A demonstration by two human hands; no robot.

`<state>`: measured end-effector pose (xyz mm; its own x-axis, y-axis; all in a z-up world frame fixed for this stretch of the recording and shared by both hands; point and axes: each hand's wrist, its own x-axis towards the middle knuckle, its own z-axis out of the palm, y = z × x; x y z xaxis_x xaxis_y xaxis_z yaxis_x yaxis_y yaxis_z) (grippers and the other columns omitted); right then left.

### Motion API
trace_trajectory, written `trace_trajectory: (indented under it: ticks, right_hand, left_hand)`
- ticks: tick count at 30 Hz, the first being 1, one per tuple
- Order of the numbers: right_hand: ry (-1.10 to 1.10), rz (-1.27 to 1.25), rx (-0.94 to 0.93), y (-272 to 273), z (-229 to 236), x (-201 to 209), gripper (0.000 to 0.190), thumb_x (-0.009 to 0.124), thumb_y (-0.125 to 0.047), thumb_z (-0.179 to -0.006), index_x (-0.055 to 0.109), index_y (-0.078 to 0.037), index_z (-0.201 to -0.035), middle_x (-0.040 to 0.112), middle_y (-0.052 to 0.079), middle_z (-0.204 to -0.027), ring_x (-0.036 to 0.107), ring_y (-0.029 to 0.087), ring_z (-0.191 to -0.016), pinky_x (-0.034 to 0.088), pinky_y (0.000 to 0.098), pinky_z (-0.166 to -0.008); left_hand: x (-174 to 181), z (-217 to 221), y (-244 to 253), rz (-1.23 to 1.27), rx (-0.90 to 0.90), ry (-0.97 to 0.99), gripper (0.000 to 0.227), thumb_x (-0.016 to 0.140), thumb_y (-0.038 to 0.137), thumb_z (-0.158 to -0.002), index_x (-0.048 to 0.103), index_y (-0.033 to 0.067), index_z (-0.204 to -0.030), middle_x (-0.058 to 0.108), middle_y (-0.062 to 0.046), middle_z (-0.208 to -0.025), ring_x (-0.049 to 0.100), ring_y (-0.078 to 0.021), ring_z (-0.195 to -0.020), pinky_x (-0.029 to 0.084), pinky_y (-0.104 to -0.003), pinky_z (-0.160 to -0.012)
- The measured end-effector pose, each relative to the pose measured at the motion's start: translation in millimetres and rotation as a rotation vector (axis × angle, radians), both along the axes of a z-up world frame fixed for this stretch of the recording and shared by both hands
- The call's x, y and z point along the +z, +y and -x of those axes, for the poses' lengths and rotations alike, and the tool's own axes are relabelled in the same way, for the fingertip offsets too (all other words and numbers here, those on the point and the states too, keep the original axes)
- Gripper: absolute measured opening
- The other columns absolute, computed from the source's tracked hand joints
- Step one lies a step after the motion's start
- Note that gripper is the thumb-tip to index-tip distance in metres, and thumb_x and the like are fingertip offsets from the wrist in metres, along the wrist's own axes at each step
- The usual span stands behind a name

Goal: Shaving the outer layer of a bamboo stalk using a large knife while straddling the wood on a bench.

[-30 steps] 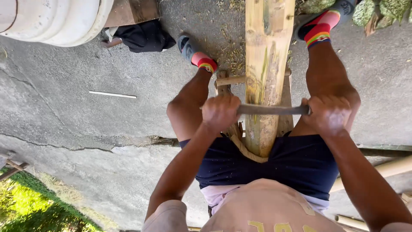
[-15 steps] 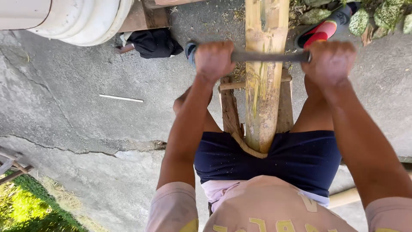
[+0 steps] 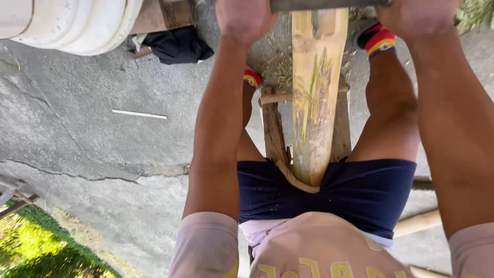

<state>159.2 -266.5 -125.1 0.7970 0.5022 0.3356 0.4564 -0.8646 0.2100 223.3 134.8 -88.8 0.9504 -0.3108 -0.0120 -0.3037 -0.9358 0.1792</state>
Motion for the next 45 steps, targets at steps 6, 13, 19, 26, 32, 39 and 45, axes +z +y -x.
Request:
trace_trajectory:
  ticks: [6,13,19,26,32,39,45]
  right_hand:
    - [0.340,-0.115,-0.075,54,36,92,0.015,0.083,-0.024,-0.080,0.069,-0.021,-0.082,0.052,-0.001,-0.064,0.052,0.019,-0.057,0.042,0.0367,-0.062]
    - [0.548,-0.187,-0.123,41,200,116,0.044,0.088,-0.022,-0.095,0.058,-0.017,-0.064,0.051,0.001,-0.061,0.048,0.019,-0.052,0.034,0.0356,-0.052]
    - [0.464,-0.048,-0.140,36,138,94,0.028,0.083,-0.028,-0.088,0.061,-0.022,-0.071,0.048,-0.005,-0.058,0.044,0.012,-0.049,0.035,0.0312,-0.056]
    - [0.321,-0.052,-0.114,35,98,73,0.043,0.070,-0.024,-0.099,0.050,-0.020,-0.061,0.034,-0.010,-0.050,0.030,0.006,-0.042,0.028,0.0254,-0.053]
    - [0.462,-0.130,-0.141,32,178,90,0.051,0.077,-0.025,-0.104,0.049,-0.017,-0.061,0.046,-0.002,-0.055,0.039,0.013,-0.048,0.030,0.0309,-0.053]
    - [0.392,-0.086,-0.133,35,76,79,0.038,0.071,-0.024,-0.097,0.054,-0.017,-0.063,0.047,-0.004,-0.053,0.043,0.011,-0.044,0.034,0.0268,-0.051]
    - [0.472,-0.214,-0.120,43,129,94,0.037,0.080,-0.020,-0.098,0.064,-0.015,-0.065,0.051,0.001,-0.052,0.047,0.017,-0.043,0.041,0.0343,-0.053]
  left_hand:
    - [27,76,-1,0.078,-0.062,-0.109,0.014,0.076,0.025,-0.075,0.066,0.0167,-0.074,0.063,-0.003,-0.061,0.061,-0.0206,-0.049,0.048,-0.039,-0.043]
    - [47,258,-16,0.216,-0.032,0.203,0.027,0.078,0.019,-0.092,0.061,0.0157,-0.071,0.058,0.001,-0.058,0.057,-0.0149,-0.045,0.046,-0.036,-0.041]
    - [31,168,-11,0.297,-0.080,-0.110,0.033,0.073,0.041,-0.084,0.059,0.0156,-0.067,0.059,-0.005,-0.060,0.058,-0.0223,-0.050,0.045,-0.041,-0.043]
    - [38,123,-7,0.168,-0.063,-0.066,0.029,0.076,0.034,-0.082,0.058,0.0151,-0.069,0.059,0.000,-0.059,0.057,-0.0154,-0.048,0.046,-0.037,-0.043]
    - [47,214,-17,0.222,-0.064,0.016,0.026,0.077,0.020,-0.079,0.055,0.0135,-0.066,0.058,-0.004,-0.060,0.059,-0.0204,-0.049,0.046,-0.040,-0.043]
    - [39,107,-16,0.166,-0.055,0.042,0.020,0.080,0.018,-0.070,0.061,0.0134,-0.071,0.062,-0.002,-0.060,0.063,-0.0220,-0.051,0.049,-0.041,-0.046]
    - [64,175,-21,0.152,-0.036,0.009,0.020,0.077,0.018,-0.064,0.058,0.0133,-0.068,0.062,-0.005,-0.063,0.063,-0.0239,-0.055,0.048,-0.041,-0.047]
